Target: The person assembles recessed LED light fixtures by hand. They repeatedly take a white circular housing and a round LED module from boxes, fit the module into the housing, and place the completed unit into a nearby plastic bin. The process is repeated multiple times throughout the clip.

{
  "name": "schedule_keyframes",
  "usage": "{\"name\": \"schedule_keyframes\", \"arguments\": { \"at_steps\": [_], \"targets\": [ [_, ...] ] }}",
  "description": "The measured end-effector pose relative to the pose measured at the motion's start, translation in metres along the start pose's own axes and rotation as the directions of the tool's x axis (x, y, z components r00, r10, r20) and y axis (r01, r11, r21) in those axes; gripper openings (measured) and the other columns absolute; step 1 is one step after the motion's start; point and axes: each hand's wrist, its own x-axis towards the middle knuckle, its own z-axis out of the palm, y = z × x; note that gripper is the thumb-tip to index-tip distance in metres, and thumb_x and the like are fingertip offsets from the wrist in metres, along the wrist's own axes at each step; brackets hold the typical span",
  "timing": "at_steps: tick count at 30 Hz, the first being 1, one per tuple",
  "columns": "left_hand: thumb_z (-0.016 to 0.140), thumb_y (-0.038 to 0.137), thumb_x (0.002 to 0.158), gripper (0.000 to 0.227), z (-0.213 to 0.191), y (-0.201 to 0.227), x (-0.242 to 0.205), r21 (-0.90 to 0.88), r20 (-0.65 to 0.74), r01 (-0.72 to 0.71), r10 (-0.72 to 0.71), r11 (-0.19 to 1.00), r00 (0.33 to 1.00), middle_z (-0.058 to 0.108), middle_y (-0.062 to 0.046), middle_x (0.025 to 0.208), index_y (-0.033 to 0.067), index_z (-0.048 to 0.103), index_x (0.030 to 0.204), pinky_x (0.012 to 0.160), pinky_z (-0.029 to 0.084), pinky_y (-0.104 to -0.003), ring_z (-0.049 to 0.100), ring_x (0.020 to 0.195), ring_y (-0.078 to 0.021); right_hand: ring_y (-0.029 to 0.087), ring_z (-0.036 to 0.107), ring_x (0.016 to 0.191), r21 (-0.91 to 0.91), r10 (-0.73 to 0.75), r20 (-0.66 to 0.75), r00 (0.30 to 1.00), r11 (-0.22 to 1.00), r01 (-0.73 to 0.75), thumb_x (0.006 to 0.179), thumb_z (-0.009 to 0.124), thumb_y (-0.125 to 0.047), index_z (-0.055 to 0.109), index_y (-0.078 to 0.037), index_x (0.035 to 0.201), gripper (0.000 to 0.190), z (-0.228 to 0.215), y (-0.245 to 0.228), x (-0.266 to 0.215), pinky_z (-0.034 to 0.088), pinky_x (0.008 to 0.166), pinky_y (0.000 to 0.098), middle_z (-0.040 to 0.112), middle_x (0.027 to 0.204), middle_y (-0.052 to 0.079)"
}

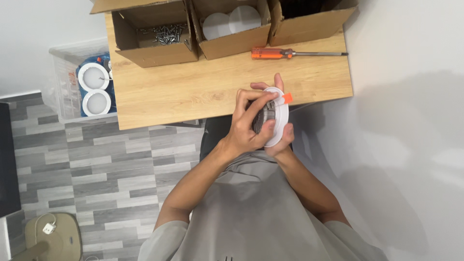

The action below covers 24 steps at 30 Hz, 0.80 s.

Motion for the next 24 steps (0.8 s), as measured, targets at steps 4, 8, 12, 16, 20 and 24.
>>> {"name": "schedule_keyframes", "arguments": {
  "at_steps": [4,8,12,16,20,24],
  "targets": [
    [0.066,0.042,0.108,0.050,0.001,0.006,-0.004,-0.003,0.000,0.086,-0.086,0.996,0.996,0.062,-0.009,0.126,0.0070,0.070,0.144,0.099,0.055,-0.038,0.062,0.112,-0.0249,0.026,0.053,0.138,-0.036,0.065,0.024,0.998,0.997,-0.064,0.091,0.042,-0.088,0.003,-0.010,0.178,0.124,-0.005,0.001,-0.006,0.050,0.114,0.0441,0.045,0.159,0.020],
    [0.062,0.047,0.111,0.052,0.002,0.007,-0.009,-0.012,0.015,0.162,-0.162,0.987,0.987,0.062,-0.009,0.130,0.0108,0.068,0.148,0.104,0.051,-0.038,0.063,0.115,-0.0231,0.024,0.052,0.142,-0.056,0.069,0.027,0.997,0.996,-0.068,0.091,0.042,-0.088,0.002,-0.010,0.178,0.123,0.005,-0.009,-0.005,0.049,0.117,0.0420,0.042,0.166,0.018],
    [0.060,0.053,0.110,0.058,-0.003,0.024,0.001,0.164,0.035,0.132,-0.140,0.977,0.990,0.063,-0.010,0.136,0.0133,0.066,0.151,0.109,0.043,-0.043,0.062,0.117,-0.0276,0.028,0.051,0.144,0.016,0.047,0.000,0.999,0.999,-0.047,0.087,0.043,-0.085,0.001,-0.009,0.178,0.126,0.034,-0.033,0.003,0.048,0.118,0.0445,0.037,0.170,0.022],
    [0.070,0.060,0.103,0.074,-0.012,0.016,-0.007,0.232,0.009,0.115,-0.120,0.966,0.993,0.065,-0.013,0.135,0.0082,0.062,0.154,0.108,0.044,-0.045,0.064,0.119,-0.0296,0.032,0.051,0.143,0.091,0.035,0.014,0.999,0.995,-0.036,0.080,0.051,-0.084,0.005,-0.008,0.178,0.132,0.025,-0.019,0.005,0.048,0.120,0.0481,0.034,0.172,0.026],
    [0.084,0.050,0.096,0.062,-0.011,0.013,0.000,0.127,-0.031,0.135,-0.132,0.983,0.991,0.070,-0.012,0.133,0.0078,0.073,0.140,0.106,0.054,-0.041,0.070,0.120,-0.0304,0.030,0.050,0.145,0.132,0.014,0.004,1.000,0.991,-0.015,0.078,0.057,-0.084,0.006,-0.012,0.178,0.133,0.002,0.003,0.004,0.047,0.122,0.0474,0.031,0.175,0.024],
    [0.091,0.042,0.091,0.056,-0.013,0.016,0.010,0.061,-0.048,0.134,-0.132,0.989,0.990,0.073,-0.011,0.131,0.0095,0.079,0.134,0.102,0.059,-0.038,0.072,0.116,-0.0279,0.029,0.054,0.138,0.139,0.013,0.007,1.000,0.990,-0.014,0.077,0.058,-0.084,0.005,-0.014,0.178,0.134,0.005,-0.002,0.011,0.050,0.119,0.0476,0.032,0.172,0.024]
  ]
}}
